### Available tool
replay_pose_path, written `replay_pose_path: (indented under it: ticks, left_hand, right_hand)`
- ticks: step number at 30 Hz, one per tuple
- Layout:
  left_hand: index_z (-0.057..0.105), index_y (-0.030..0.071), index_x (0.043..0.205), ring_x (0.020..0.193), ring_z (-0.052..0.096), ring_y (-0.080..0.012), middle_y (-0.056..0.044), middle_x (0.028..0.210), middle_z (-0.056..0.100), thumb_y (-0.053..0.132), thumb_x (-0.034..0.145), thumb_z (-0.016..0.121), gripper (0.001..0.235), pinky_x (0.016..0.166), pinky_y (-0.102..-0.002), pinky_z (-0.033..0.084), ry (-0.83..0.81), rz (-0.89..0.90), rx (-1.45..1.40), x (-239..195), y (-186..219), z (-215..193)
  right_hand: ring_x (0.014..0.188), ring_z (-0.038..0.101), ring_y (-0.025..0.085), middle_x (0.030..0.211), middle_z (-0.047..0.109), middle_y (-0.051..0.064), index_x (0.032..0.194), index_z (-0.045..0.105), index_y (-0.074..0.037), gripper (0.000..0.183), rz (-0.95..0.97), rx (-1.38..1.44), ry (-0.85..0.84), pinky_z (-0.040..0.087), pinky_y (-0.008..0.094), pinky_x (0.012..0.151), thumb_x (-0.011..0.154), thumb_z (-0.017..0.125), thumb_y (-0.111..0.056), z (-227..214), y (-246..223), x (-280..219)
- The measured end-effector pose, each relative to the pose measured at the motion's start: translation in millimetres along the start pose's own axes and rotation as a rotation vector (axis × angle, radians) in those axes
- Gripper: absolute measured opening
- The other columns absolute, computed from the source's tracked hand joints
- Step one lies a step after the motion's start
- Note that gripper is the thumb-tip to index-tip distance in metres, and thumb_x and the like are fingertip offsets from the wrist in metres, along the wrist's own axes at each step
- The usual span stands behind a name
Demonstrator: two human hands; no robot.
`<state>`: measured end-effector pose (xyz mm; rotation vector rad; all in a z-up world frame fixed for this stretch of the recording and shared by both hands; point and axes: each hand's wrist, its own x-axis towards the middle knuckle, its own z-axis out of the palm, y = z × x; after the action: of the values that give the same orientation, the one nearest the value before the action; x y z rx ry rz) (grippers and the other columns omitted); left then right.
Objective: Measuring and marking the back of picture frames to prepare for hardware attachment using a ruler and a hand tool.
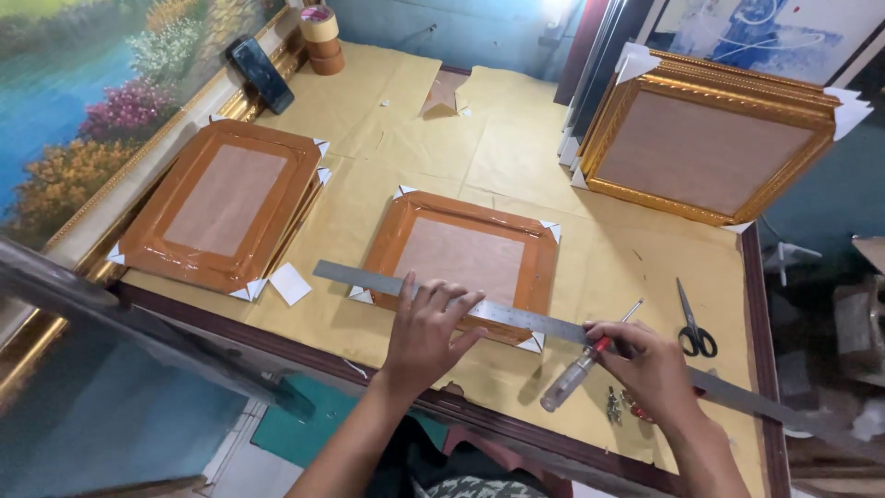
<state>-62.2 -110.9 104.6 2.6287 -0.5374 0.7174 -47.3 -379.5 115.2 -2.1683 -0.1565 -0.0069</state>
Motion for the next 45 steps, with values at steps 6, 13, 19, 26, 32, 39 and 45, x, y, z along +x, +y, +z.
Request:
replay_pose_path:
  ticks: [6, 13, 19, 26, 32, 39, 45]
  left_hand:
    - [0.062, 0.021, 0.096, 0.088, 0.052, -0.0192, 0.004, 0.088, 0.058, 0.029, 0.077, 0.06, 0.02, 0.097, -0.051, 0.022, -0.006, -0.085, -0.122, -25, -20, -22]
    - [0.063, 0.023, 0.094, 0.088, 0.053, -0.0207, 0.002, 0.088, 0.059, 0.036, 0.077, 0.06, 0.021, 0.094, -0.054, 0.025, -0.104, -0.132, -0.158, -85, -84, -23]
    - [0.064, 0.023, 0.098, 0.089, 0.054, -0.0223, 0.0, 0.09, 0.061, 0.032, 0.076, 0.061, 0.024, 0.094, -0.054, 0.025, -0.234, -0.241, -0.235, -125, -138, -25]
    - [0.064, 0.021, 0.099, 0.091, 0.052, -0.022, 0.002, 0.093, 0.061, 0.028, 0.078, 0.057, 0.023, 0.095, -0.049, 0.024, -0.273, -0.242, -0.253, -140, -177, -27]
    - [0.061, 0.021, 0.1, 0.091, 0.049, -0.0234, 0.0, 0.093, 0.056, 0.021, 0.078, 0.055, 0.023, 0.097, -0.052, 0.024, -0.218, -0.117, -0.188, -142, -190, -31]
    - [0.058, 0.02, 0.105, 0.106, 0.044, -0.0271, -0.005, 0.113, 0.05, 0.015, 0.072, 0.06, 0.033, 0.099, -0.054, 0.023, -0.241, -0.141, -0.163, -140, -190, -26]
    - [0.058, 0.02, 0.104, 0.111, 0.041, -0.0261, -0.004, 0.116, 0.05, 0.017, 0.074, 0.057, 0.03, 0.1, -0.051, 0.02, -0.308, -0.177, -0.331, -119, -147, -24]
  right_hand:
    - [0.08, 0.069, 0.008, 0.085, 0.074, 0.0, 0.07, 0.071, -0.013, 0.012, -0.007, -0.061, -0.019, 0.049, 0.018, 0.068, 0.062, 0.074, -0.005, 34, -10, -26]
    - [0.068, 0.069, 0.007, 0.085, 0.074, -0.006, 0.074, 0.072, -0.02, 0.015, 0.032, -0.216, -0.098, 0.051, 0.021, 0.065, 0.061, 0.075, -0.013, 101, -27, -38]
    - [0.083, 0.068, 0.005, 0.087, 0.074, -0.007, 0.077, 0.073, -0.018, 0.014, 0.151, -0.14, -0.113, 0.049, 0.02, 0.071, 0.064, 0.073, -0.014, 166, -38, -41]
    - [0.085, 0.068, 0.009, 0.09, 0.073, 0.002, 0.072, 0.068, -0.01, 0.018, 0.016, 0.038, -0.106, 0.05, 0.02, 0.077, 0.06, 0.069, 0.002, 209, -25, -31]
    - [0.1, 0.062, 0.014, 0.1, 0.069, 0.008, 0.083, 0.067, -0.006, 0.018, 0.172, 0.269, -0.01, 0.049, 0.024, 0.084, 0.069, 0.066, 0.004, 202, -44, -39]
    - [0.091, 0.059, 0.034, 0.113, 0.054, 0.021, 0.09, 0.048, -0.006, 0.016, 0.276, 1.153, 0.556, 0.049, 0.04, 0.08, 0.077, 0.053, 0.002, 193, -35, -68]
    - [0.066, 0.055, 0.017, 0.083, 0.053, 0.007, 0.102, 0.05, -0.015, 0.045, 0.447, 1.568, 0.82, 0.052, 0.022, 0.058, 0.068, 0.036, 0.011, 169, -6, -100]
